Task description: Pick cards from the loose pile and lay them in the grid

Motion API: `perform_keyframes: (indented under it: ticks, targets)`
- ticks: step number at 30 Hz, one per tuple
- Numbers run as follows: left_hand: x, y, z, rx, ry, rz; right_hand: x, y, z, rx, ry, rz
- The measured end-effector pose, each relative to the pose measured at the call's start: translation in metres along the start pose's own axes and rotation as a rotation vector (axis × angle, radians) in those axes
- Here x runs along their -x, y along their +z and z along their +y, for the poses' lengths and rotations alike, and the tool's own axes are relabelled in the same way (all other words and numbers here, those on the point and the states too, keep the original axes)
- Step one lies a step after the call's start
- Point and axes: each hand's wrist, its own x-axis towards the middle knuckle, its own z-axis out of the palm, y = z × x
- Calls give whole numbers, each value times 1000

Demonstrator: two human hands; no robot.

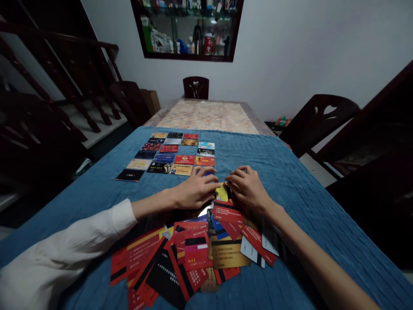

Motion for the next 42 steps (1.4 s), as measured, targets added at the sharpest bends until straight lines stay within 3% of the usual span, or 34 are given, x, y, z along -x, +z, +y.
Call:
perform_keyframes:
  ticks: [4,9,19,42]
  targets:
    - [4,1,23,55,86,1,18,-4,-8,-44,-20,11]
    - [8,6,32,66,133,-45,30,-5,-17,-109,-30,-5]
    - [18,11,27,99,37,-54,34,-14,-43,-225,-72,-110]
    - [25,-4,19,110,32,-119,37,-20,-40,-176,-128,-132]
